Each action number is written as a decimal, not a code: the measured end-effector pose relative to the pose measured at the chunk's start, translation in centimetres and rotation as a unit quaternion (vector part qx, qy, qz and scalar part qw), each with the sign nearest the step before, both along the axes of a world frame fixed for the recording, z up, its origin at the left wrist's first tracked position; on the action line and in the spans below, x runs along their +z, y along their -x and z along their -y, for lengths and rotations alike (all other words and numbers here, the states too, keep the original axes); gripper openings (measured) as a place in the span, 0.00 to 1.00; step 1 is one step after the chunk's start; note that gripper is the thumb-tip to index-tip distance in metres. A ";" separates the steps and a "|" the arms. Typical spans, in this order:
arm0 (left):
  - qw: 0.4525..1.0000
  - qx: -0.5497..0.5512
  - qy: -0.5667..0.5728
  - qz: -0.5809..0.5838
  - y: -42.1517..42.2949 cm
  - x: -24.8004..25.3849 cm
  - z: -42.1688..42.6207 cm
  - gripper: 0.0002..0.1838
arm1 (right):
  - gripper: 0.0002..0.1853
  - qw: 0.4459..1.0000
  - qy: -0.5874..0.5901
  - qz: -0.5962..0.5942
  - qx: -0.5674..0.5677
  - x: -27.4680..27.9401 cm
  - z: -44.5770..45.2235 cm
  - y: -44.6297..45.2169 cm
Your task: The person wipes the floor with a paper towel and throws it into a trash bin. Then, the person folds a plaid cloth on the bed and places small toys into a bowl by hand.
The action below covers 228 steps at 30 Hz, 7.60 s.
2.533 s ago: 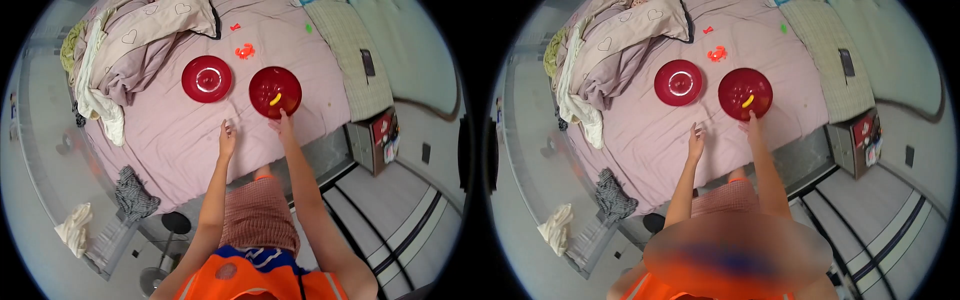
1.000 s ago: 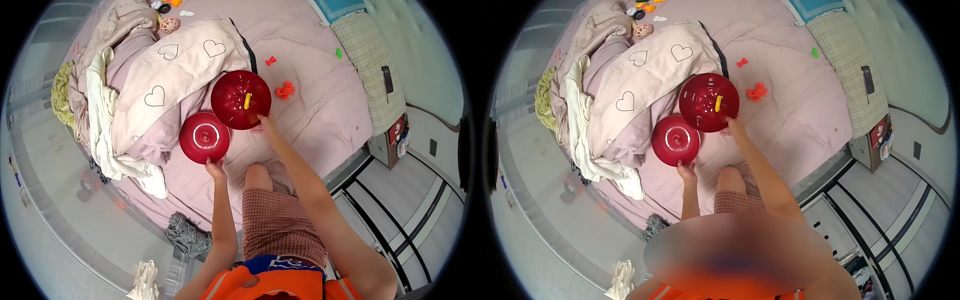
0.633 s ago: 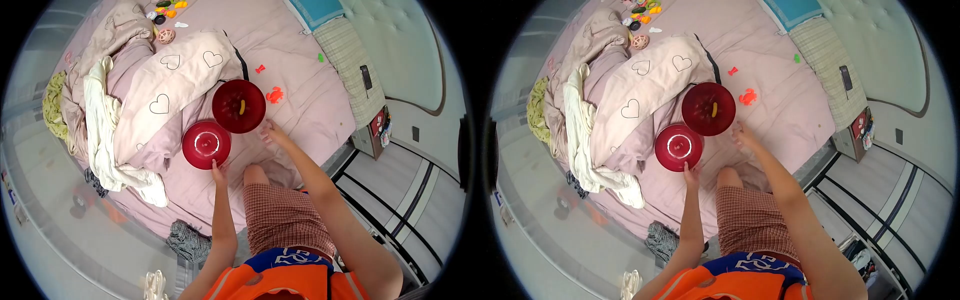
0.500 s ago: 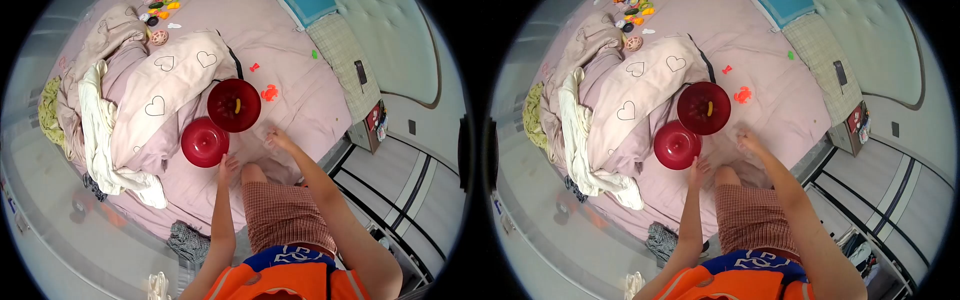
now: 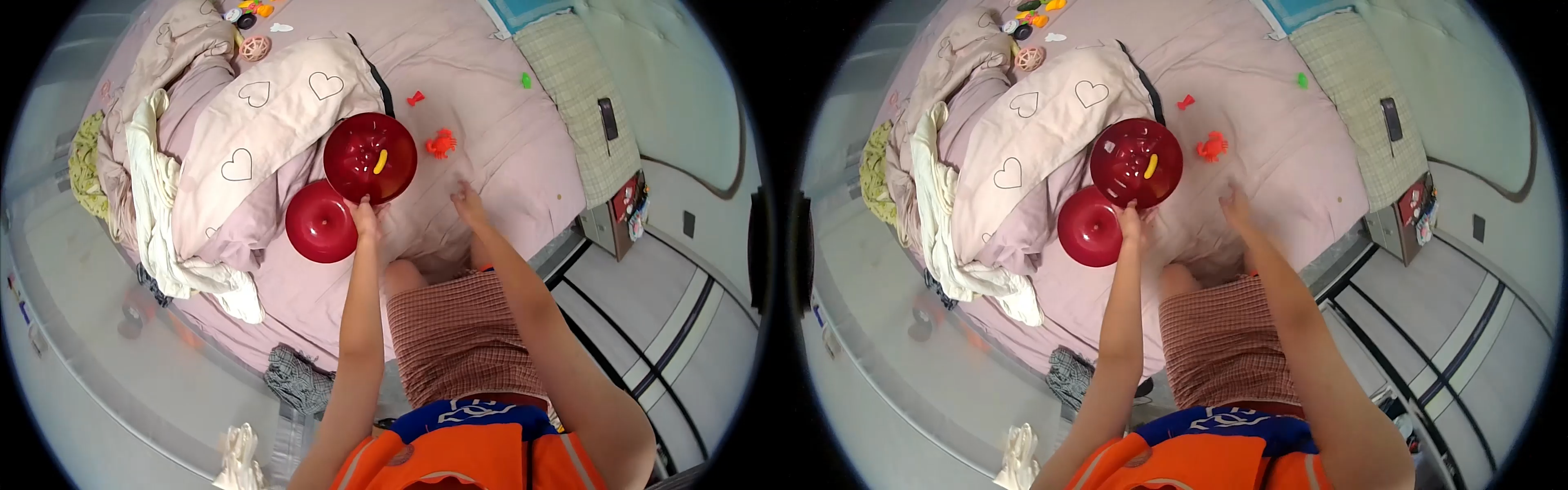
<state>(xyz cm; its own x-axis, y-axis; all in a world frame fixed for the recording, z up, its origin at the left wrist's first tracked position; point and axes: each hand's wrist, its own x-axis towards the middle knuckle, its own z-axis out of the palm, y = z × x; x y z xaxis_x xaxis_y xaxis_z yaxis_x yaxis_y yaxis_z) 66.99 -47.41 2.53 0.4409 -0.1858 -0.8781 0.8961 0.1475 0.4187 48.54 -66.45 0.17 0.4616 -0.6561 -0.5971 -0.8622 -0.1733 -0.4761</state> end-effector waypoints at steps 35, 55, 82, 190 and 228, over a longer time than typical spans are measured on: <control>0.971 -0.205 -0.004 0.127 8.8 25.8 24.0 0.27 | 0.25 0.899 -0.103 0.426 0.000 27.0 18.4 -4.9; 0.966 -0.257 0.034 0.027 -4.7 25.3 16.0 0.30 | 0.24 0.955 0.045 0.287 0.061 28.4 12.0 -14.3; 0.999 0.027 -0.034 0.011 -7.7 20.7 32.0 0.31 | 0.19 0.990 -0.133 -0.017 -0.046 2.0 42.0 -8.6; 0.923 0.015 -0.073 0.377 -26.6 26.7 13.6 0.23 | 0.12 0.850 -0.097 0.365 0.366 38.1 12.1 -48.8; 0.865 0.255 -0.347 0.259 -31.2 0.7 31.9 0.31 | 0.19 0.804 -0.045 0.229 0.548 4.9 29.9 -65.0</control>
